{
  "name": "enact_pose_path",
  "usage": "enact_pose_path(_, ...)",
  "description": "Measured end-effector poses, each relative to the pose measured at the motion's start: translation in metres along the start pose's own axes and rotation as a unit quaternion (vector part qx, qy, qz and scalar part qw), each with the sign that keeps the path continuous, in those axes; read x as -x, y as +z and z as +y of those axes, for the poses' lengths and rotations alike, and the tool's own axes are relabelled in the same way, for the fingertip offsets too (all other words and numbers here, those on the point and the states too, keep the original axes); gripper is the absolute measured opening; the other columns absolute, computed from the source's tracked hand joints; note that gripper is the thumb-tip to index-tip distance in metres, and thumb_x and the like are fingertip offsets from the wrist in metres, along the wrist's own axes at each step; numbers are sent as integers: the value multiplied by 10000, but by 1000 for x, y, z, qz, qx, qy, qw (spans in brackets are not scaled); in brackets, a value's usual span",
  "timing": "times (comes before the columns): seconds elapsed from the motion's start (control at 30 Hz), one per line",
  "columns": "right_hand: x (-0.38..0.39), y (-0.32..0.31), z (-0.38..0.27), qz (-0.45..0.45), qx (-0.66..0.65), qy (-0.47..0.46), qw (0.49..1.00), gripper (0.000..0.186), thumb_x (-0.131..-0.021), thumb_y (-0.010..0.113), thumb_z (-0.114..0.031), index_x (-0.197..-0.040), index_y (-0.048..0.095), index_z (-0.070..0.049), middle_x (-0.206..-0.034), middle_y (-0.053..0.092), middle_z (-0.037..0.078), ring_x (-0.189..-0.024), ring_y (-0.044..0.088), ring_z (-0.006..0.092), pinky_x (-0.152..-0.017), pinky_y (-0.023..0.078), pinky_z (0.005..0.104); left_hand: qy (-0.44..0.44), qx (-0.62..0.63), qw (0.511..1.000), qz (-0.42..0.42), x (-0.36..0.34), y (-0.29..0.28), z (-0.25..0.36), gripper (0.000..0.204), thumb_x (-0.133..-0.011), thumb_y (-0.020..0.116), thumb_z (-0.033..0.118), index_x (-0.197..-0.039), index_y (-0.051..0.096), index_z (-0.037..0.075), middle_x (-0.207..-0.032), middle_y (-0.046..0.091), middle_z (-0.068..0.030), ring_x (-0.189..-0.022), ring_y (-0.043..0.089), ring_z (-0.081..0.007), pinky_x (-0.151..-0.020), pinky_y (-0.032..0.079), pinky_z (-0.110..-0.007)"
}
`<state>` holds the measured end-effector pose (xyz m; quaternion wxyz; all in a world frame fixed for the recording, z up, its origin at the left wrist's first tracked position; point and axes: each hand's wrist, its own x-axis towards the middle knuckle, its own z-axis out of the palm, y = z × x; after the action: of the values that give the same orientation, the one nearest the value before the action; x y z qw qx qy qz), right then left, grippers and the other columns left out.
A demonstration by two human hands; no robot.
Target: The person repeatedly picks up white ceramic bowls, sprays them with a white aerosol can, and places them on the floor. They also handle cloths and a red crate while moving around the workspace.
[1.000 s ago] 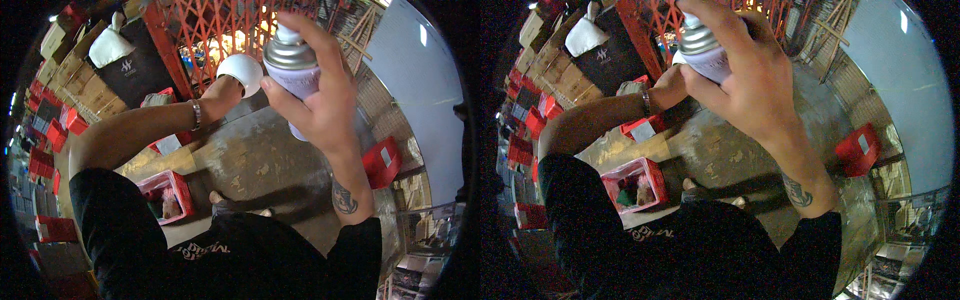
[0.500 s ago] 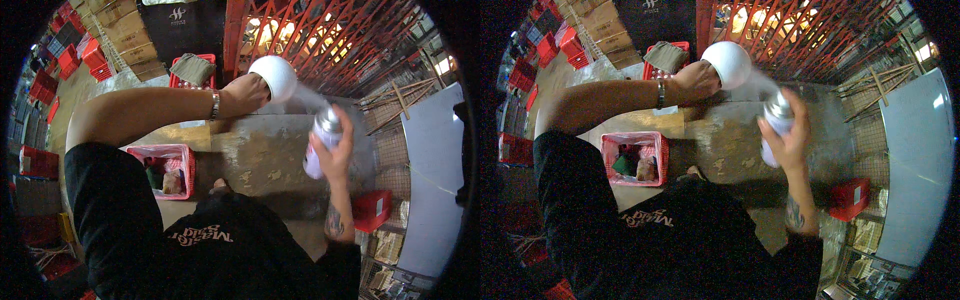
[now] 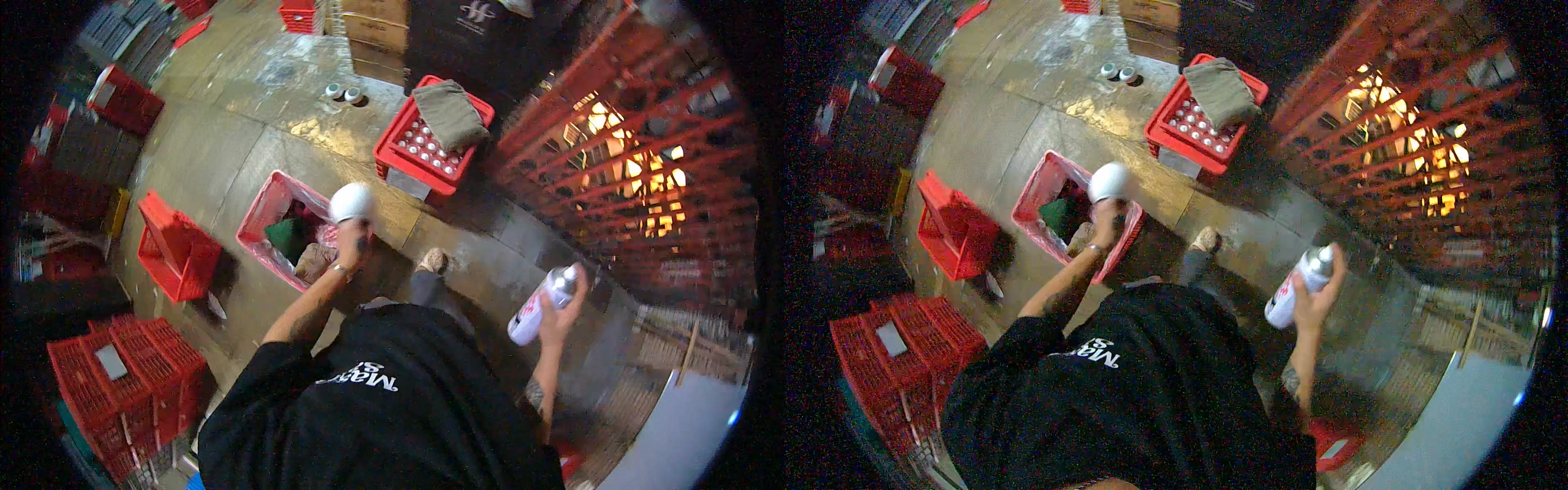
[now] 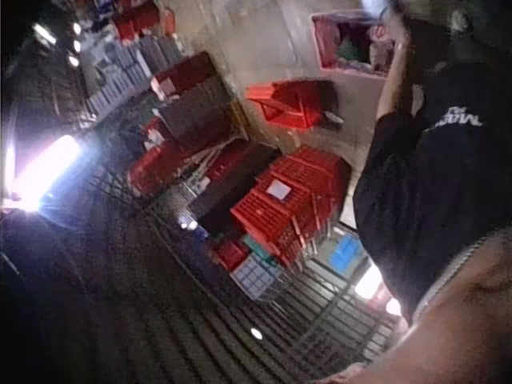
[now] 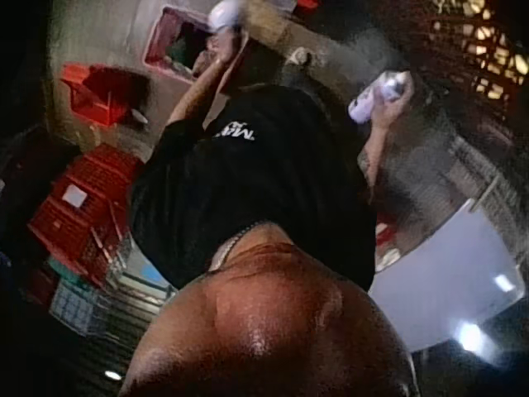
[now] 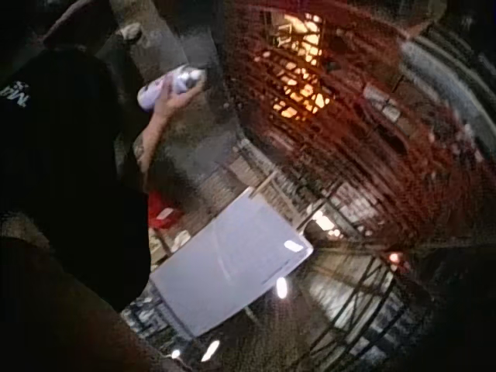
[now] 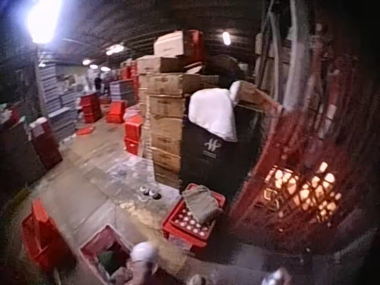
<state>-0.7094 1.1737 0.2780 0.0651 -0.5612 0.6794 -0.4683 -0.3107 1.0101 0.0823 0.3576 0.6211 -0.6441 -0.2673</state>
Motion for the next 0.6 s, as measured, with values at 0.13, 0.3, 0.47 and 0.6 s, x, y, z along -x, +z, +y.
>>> enact_pose_path(0.13, -14, 31, 28, -170, -228, 266, 921, 757, -755, 771, -82, -1427, 424, -69, -1224, 565, 111, -1088, 575, 245, -973, 466, 383, -352, -144, 925, 17, 100, -57, -137, 437, -776, 696, 432, -988, 742, 52, -922, 716, -213, -853, 684, -385, -794, 503, -470)
enact_pose_path(0.3, -117, 101, 41, -255, -168, 209, 929, 755, -763, 754, -57, -1436, 416, -98, -1159, 577, 90, -979, 591, 180, -898, 493, 350, -412, -200, 884, 93, 85, -92, -134, 493, -891, 549, 409, -1041, 676, -43, -1011, 674, -296, -963, 647, -445, -862, 485, -487)
enact_pose_path(0.47, -242, 185, 36, -275, -214, -11, 937, 735, -807, 727, -121, -1458, 386, -116, -1208, 546, 97, -977, 606, 200, -871, 514, 360, -322, 27, 926, 194, -83, -100, -77, 414, -865, 508, 257, -1053, 647, -84, -974, 684, -282, -941, 665, -393, -834, 494, -449)
enact_pose_path(0.6, -355, 248, 27, -97, -272, 19, 957, 734, -855, 680, -135, -1489, 311, -124, -1336, 462, 153, -1057, 605, 269, -880, 534, 407, -126, -67, 968, 207, -200, -78, -96, 314, -913, 476, 189, -993, 618, -79, -943, 657, -266, -861, 618, -383, -772, 470, -458)
